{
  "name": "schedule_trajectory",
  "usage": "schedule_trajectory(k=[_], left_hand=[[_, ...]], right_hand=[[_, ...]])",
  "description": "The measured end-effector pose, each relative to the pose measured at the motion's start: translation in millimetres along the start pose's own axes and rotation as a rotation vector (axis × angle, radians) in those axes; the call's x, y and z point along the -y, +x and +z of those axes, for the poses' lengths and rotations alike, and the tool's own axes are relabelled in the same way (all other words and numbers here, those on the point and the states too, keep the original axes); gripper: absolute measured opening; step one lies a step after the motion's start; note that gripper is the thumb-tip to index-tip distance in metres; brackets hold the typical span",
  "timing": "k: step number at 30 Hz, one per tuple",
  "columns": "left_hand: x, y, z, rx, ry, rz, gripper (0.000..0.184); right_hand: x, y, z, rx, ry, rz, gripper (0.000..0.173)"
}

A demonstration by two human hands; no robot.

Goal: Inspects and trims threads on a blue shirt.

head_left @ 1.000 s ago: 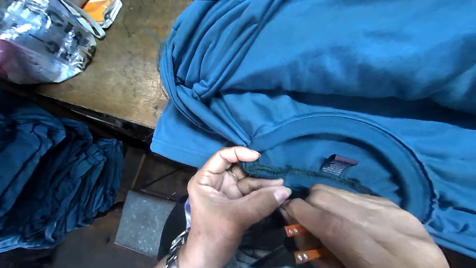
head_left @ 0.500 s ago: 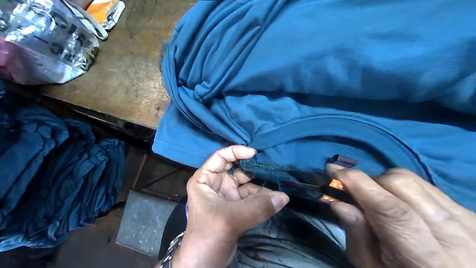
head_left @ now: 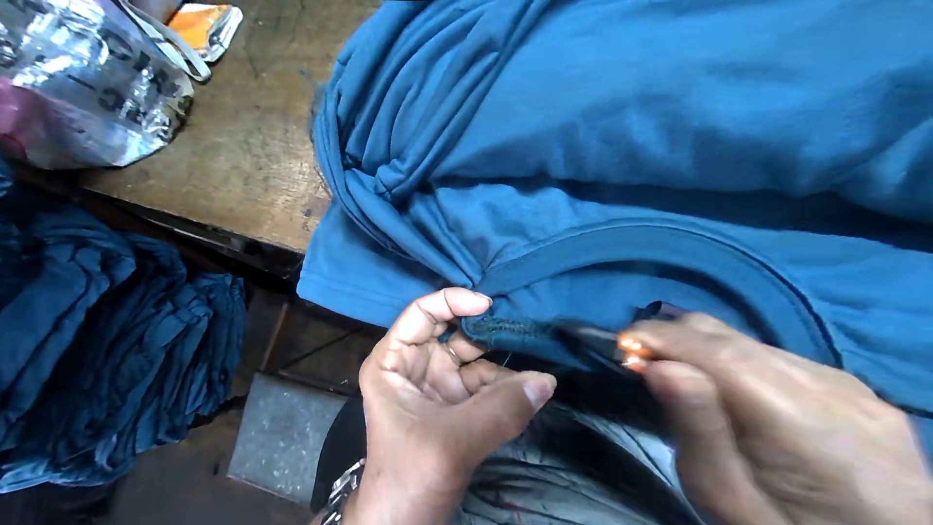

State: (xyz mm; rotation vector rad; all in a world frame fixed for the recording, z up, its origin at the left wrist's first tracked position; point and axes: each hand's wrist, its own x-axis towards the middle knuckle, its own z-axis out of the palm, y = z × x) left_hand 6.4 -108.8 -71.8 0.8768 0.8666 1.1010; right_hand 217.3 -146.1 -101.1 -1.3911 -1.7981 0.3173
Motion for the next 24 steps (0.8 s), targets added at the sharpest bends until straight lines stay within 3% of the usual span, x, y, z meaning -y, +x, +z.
schedule_trajectory(k=[3, 9, 24], left_hand=[[1.0, 2.1, 3.7, -0.016, -0.001, 0.049, 0.046], [0.0, 3.9, 9.3, -0.074, 0.03, 0.039, 0.044], [-2.6, 7.1, 6.5, -0.053, 0.207, 0.162, 0.047]], right_hand=[[-10.2, -0.5, -8.7, -0.05, 0.221, 0.114, 0.033], [-11.9, 6.3, -26.3, 0.092, -0.086, -0.064, 0.036], [-4.8, 23.0, -17.9, 0.14, -0.098, -0.148, 0.034]])
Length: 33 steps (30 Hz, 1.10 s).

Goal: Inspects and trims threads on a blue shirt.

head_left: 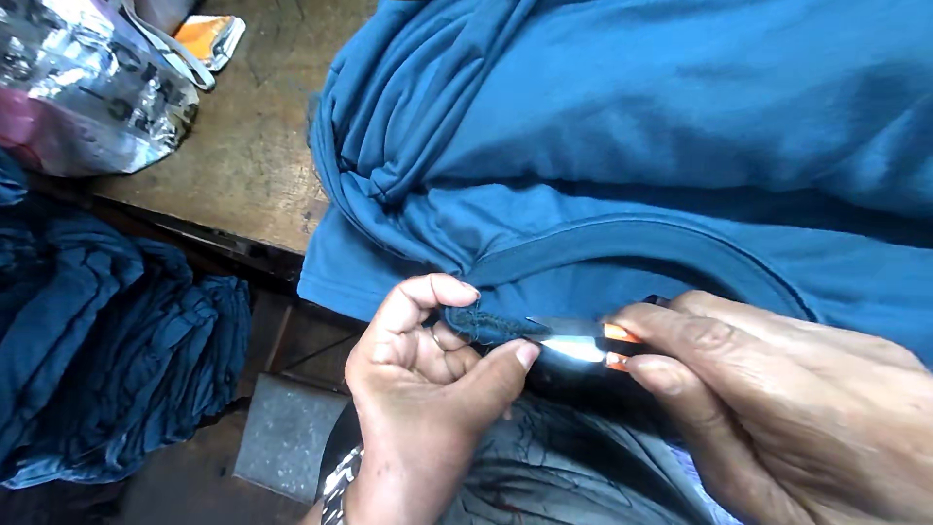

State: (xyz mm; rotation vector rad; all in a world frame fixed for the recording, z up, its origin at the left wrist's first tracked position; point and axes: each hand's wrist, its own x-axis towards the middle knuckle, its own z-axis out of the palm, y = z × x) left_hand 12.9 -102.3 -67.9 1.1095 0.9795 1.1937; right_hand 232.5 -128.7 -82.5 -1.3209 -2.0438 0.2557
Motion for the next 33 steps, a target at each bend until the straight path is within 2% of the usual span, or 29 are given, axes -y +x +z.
schedule_trajectory(k=[14, 17, 21, 24, 26, 28, 30, 33], left_hand=[[0.8, 0.5, -0.1, -0.004, 0.077, 0.035, 0.049], [1.0, 0.1, -0.3, -0.006, 0.045, 0.019, 0.048], [-0.7, -0.4, 0.5, 0.002, -0.033, -0.011, 0.047], [1.3, -0.5, 1.7, 0.018, -0.055, -0.019, 0.051], [2.1, 0.6, 1.7, 0.056, -0.067, 0.005, 0.058], [3.5, 2.7, 1.1, 0.096, -0.094, 0.051, 0.061], [5.3, 3.1, -1.6, 0.139, -0.087, 0.075, 0.049], [6.7, 2.2, -4.1, 0.156, -0.019, 0.086, 0.026]], right_hand=[[4.0, -1.8, 2.0, -0.027, -0.102, -0.043, 0.029], [-0.7, -4.9, 4.9, -0.079, 0.081, 0.017, 0.028], [-4.3, -17.4, 4.0, -0.183, 0.594, 0.352, 0.036], [7.4, -7.2, 1.2, -0.089, 0.599, 0.355, 0.03], [18.0, 1.9, 7.0, -0.096, 0.517, 0.322, 0.03], [20.8, 7.0, 15.7, -0.14, 0.46, 0.253, 0.019], [20.7, 9.2, 20.1, -0.148, 0.463, 0.199, 0.01], [20.6, 4.8, 19.7, -0.094, 0.484, 0.121, 0.005]])
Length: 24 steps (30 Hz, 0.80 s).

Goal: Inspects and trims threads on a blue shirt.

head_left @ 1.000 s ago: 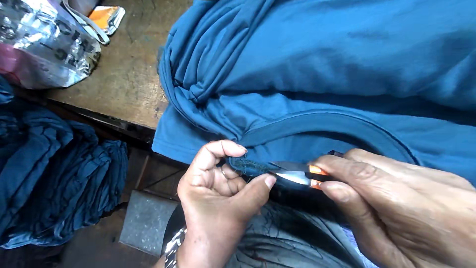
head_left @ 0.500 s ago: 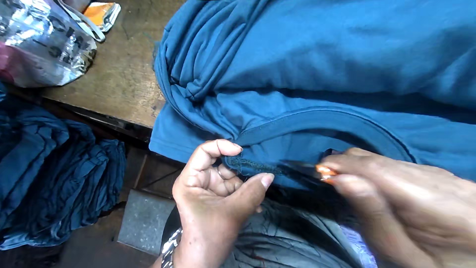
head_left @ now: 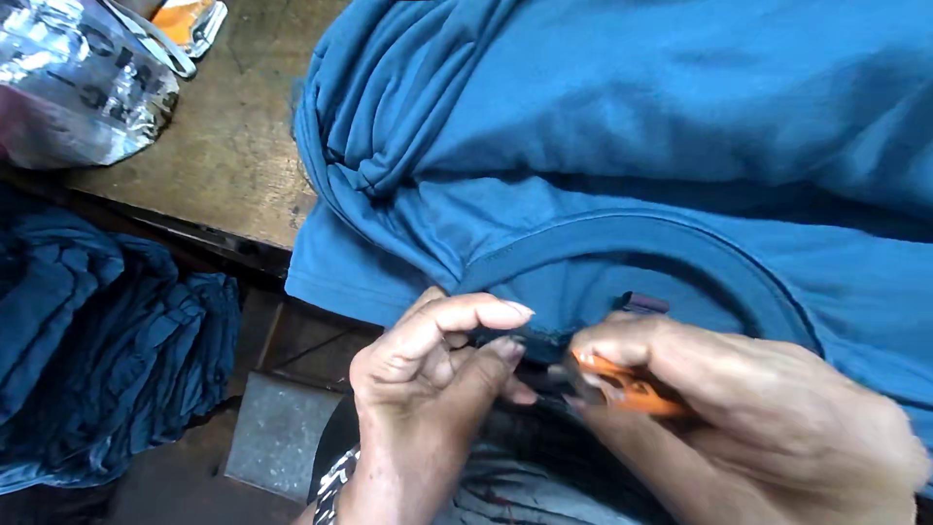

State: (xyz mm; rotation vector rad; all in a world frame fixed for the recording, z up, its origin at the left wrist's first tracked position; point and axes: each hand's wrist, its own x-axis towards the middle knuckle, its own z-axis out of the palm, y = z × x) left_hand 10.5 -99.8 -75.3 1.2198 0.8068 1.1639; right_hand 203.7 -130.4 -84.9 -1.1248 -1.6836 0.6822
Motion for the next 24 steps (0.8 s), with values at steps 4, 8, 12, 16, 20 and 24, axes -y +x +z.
schedule_trajectory(k=[4, 8, 12, 16, 20, 24], left_hand=[[0.4, -1.7, 4.3, -0.028, 0.018, -0.067, 0.033], [1.4, -1.7, 6.2, -0.013, -0.049, -0.118, 0.044], [-1.8, 0.6, 3.3, -0.033, -0.135, -0.148, 0.052], [-5.3, -1.9, 2.5, -0.053, -0.218, -0.214, 0.059], [-6.8, -3.1, 3.2, -0.061, -0.24, -0.25, 0.058], [-8.1, -6.1, 4.8, -0.089, -0.23, -0.261, 0.061]], right_hand=[[4.1, -11.6, 1.8, 0.099, -0.106, -0.086, 0.01], [3.3, -20.1, 4.4, 0.109, -0.191, -0.126, 0.012], [0.6, -27.0, -14.0, 0.066, -0.408, -0.013, 0.04], [-13.5, -43.5, -25.2, -0.012, -0.696, -0.024, 0.043], [-14.1, -45.7, -12.9, -0.065, -0.724, -0.084, 0.041], [-13.3, -34.6, -1.9, -0.118, -0.697, -0.125, 0.035]])
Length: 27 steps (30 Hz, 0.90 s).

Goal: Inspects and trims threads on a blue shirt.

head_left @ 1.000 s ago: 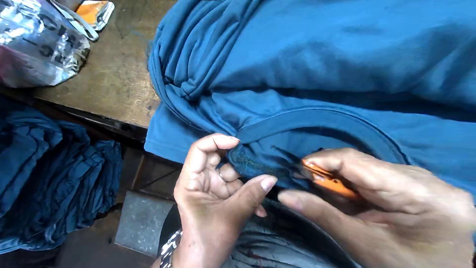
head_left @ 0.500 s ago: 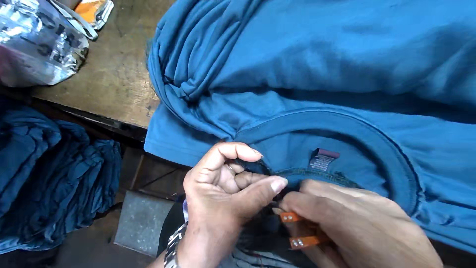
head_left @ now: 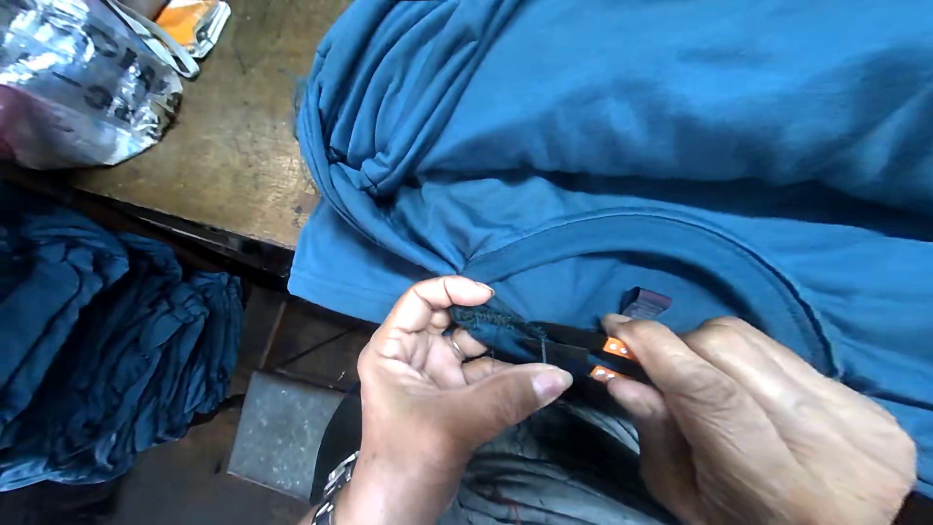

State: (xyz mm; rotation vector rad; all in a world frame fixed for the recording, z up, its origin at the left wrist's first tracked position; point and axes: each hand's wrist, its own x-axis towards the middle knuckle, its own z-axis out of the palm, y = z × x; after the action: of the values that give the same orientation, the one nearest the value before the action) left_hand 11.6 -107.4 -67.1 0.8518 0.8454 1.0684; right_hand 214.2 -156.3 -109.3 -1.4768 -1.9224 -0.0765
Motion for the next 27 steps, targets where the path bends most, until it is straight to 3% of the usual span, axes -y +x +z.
schedule_trajectory(k=[6, 9, 14, 16, 23, 27], left_hand=[[1.3, -1.7, 0.7, -0.031, 0.076, -0.011, 0.065], [1.4, -1.4, 1.8, -0.035, 0.103, 0.01, 0.064], [-3.3, 7.0, -8.9, -0.022, 0.18, 0.168, 0.041], [-3.9, 10.1, -12.8, -0.043, 0.212, 0.205, 0.041], [-5.7, 7.2, -21.5, 0.019, 0.384, 0.425, 0.052], [-11.9, 10.1, -24.9, 0.024, 0.41, 0.395, 0.057]], right_hand=[[0.4, 7.5, 5.2, -0.024, -0.036, -0.041, 0.027], [-3.9, 14.4, 3.7, -0.018, 0.076, -0.028, 0.027], [-21.3, 13.4, -3.0, -0.05, 0.514, 0.31, 0.037], [-20.9, 14.7, -2.6, -0.044, 0.616, 0.363, 0.039], [6.3, 32.4, -1.6, 0.06, 0.622, 0.305, 0.033], [18.0, 43.6, 6.3, 0.079, 0.632, 0.264, 0.028]])
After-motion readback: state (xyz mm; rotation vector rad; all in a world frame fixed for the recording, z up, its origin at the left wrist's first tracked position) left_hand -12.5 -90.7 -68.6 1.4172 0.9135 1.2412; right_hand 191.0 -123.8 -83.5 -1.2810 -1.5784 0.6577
